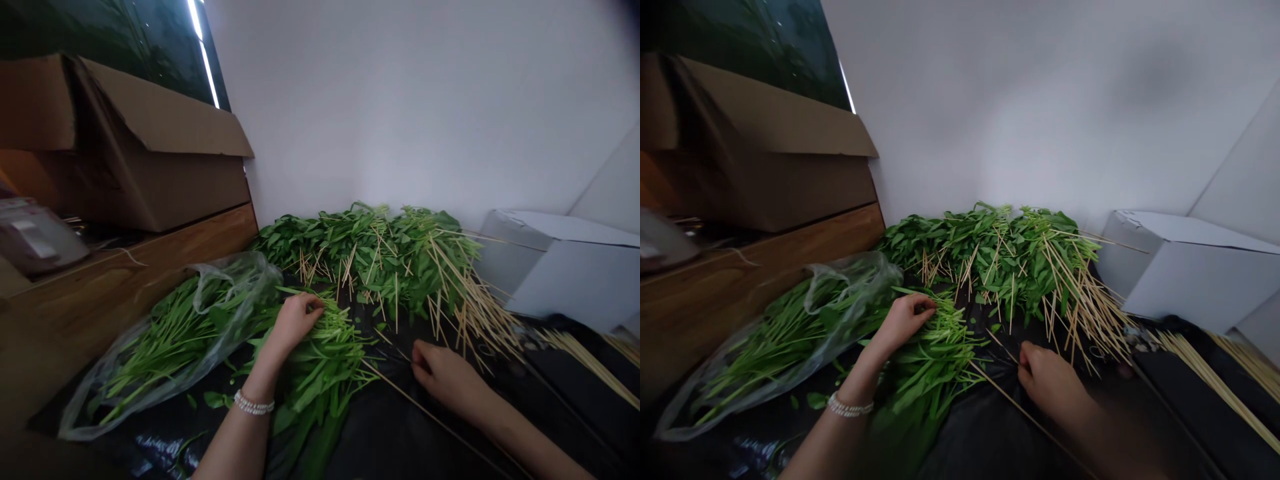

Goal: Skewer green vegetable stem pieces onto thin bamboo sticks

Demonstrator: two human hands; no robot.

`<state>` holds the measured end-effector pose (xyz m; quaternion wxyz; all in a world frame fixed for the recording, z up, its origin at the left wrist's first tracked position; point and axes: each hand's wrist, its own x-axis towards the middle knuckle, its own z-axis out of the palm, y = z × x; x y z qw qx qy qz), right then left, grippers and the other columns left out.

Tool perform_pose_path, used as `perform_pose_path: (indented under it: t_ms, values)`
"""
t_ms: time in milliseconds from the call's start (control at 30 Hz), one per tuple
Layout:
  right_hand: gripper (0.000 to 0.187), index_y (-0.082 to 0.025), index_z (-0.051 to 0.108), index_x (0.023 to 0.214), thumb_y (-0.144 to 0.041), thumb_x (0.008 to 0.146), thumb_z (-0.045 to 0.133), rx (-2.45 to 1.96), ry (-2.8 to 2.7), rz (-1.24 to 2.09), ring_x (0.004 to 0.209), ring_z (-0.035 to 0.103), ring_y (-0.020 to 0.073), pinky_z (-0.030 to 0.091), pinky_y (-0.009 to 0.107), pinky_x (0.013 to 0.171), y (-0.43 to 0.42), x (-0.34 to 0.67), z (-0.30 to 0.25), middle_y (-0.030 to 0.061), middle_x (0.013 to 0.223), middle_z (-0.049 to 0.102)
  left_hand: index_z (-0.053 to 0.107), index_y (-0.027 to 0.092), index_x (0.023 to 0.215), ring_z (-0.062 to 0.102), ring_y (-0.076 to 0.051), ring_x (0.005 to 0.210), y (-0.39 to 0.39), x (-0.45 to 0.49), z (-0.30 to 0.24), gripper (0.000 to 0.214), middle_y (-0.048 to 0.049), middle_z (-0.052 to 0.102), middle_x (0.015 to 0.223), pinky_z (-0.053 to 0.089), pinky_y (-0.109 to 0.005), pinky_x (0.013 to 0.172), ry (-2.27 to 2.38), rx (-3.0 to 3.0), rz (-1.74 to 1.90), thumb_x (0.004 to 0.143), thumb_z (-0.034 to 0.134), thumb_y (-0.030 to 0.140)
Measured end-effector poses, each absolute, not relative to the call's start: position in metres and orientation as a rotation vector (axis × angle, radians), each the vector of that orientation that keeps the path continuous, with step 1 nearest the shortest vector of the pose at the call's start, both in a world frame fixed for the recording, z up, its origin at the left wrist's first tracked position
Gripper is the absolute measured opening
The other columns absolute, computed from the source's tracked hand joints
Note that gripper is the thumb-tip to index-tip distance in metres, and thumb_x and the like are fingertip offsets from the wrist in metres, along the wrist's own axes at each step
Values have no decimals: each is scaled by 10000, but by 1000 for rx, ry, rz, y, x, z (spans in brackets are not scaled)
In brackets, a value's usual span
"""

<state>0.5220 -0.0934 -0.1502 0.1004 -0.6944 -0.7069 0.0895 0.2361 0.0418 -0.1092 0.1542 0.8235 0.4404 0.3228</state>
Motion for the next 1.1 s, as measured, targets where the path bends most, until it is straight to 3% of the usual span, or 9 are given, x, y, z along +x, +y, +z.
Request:
perform_pose_path:
  t_ms: [167,267,467,600,767,933,1100]
  values:
    - [42,-256,423,823,-252,820,381,-1877,-1848,419,682,613,184,394,292,660,-89,529,-149,-7,709,601,717,180,735,585,-161,671,36,237,-104,151,-24,686,726,392,-252,632,1111,2327,842,796,618,277]
    - [136,-259,467,906,-303,803,390,-1814,-1708,439,662,606,187,414,295,663,-90,527,-148,-19,682,577,719,178,728,574,-151,649,31,239,-103,167,-13,668,706,380,-240,596,1036,2276,736,762,663,332]
    - [251,-246,514,996,-334,775,431,-1734,-1584,494,645,573,172,424,304,669,-89,527,-153,-26,686,568,732,190,718,563,-142,618,27,242,-108,68,1,636,684,370,-235,569,982,2333,585,699,691,240]
    - [357,-220,523,1026,-310,682,490,-1701,-1508,676,607,551,142,426,287,631,-83,528,-165,-17,755,587,715,186,726,580,-152,684,27,248,-104,60,-13,650,736,406,-248,636,942,2237,812,724,663,214]
    - [493,-201,526,1058,-250,568,514,-1666,-1323,881,574,538,123,426,265,578,-80,534,-164,-2,791,616,650,173,817,575,-139,708,25,250,-91,182,-34,682,806,420,-238,655,786,1669,1231,768,684,345]
    - [450,-220,577,1083,-312,644,547,-1614,-1281,1024,702,619,172,485,295,662,-89,536,-151,8,810,652,554,200,883,545,-71,573,28,248,-89,292,12,696,742,414,-172,569,601,1081,1285,736,747,363]
    - [307,-225,648,973,-378,740,520,-1631,-1362,1091,834,659,219,506,333,767,-95,537,-155,45,838,692,615,174,895,585,-55,595,30,248,-93,348,15,698,731,447,-150,601,608,983,1188,661,819,332]
